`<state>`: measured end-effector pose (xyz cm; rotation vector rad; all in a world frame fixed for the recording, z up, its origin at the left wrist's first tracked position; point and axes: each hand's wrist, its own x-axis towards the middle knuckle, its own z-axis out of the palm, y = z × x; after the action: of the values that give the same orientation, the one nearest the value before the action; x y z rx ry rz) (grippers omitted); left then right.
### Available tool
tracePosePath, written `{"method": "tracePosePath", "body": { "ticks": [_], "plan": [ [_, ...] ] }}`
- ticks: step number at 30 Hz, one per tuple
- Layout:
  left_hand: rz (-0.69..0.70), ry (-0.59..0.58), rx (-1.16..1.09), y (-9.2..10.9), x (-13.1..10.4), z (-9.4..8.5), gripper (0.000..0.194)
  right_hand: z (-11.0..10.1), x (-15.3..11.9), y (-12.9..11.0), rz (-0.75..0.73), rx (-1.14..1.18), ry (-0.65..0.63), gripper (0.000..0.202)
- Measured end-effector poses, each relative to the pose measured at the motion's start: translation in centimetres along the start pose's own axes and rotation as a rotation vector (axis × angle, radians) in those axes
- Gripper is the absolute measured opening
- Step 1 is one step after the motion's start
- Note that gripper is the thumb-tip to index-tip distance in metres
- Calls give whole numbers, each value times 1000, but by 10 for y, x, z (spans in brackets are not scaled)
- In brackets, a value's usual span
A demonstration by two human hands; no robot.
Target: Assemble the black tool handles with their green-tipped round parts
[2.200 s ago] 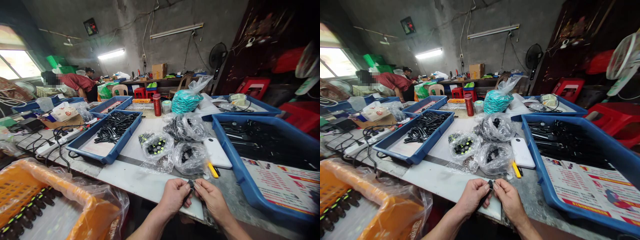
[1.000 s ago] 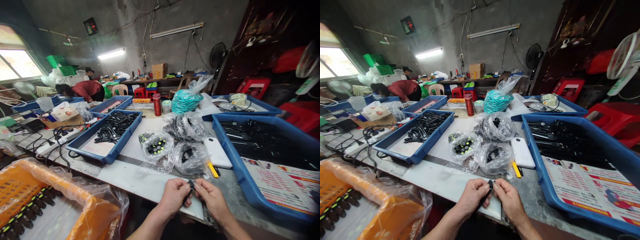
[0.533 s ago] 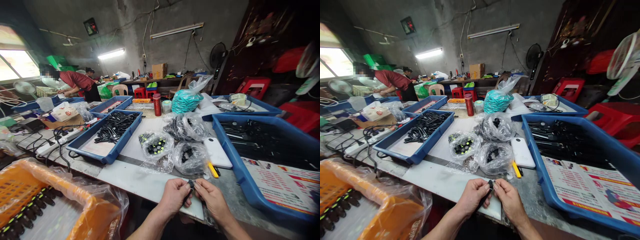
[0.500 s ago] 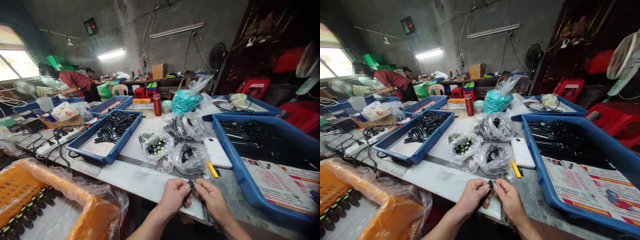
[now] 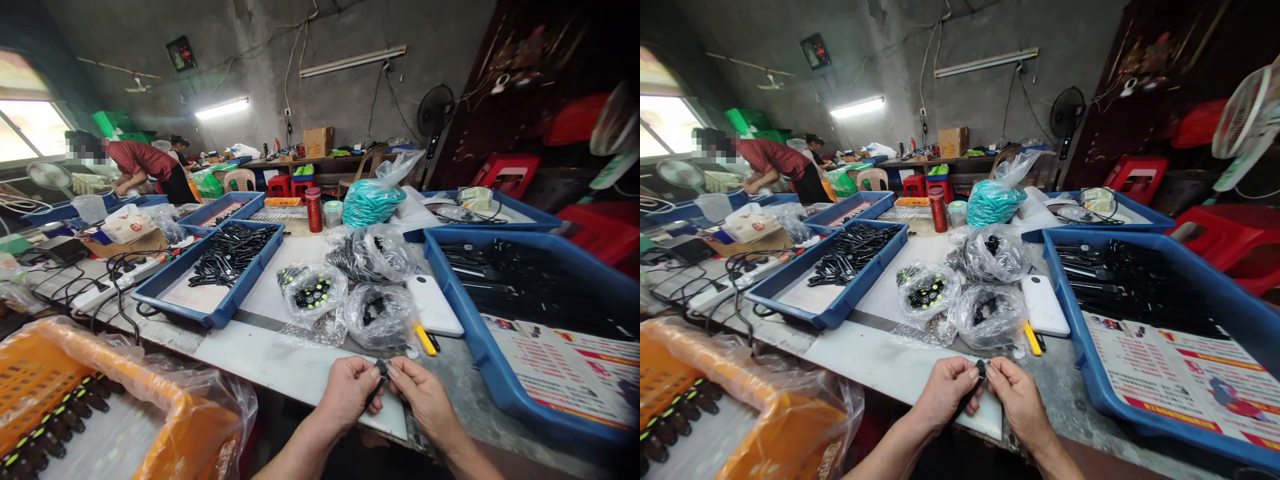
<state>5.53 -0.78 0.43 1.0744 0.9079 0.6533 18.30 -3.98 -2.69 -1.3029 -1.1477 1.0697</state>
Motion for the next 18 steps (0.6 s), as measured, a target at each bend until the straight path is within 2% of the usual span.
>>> {"method": "tracePosePath", "body": {
  "ticks": [18],
  "plan": [
    [8, 4, -6, 1, -1, 0, 35, 0, 0, -2, -13, -10, 3, 37]
  ]
}}
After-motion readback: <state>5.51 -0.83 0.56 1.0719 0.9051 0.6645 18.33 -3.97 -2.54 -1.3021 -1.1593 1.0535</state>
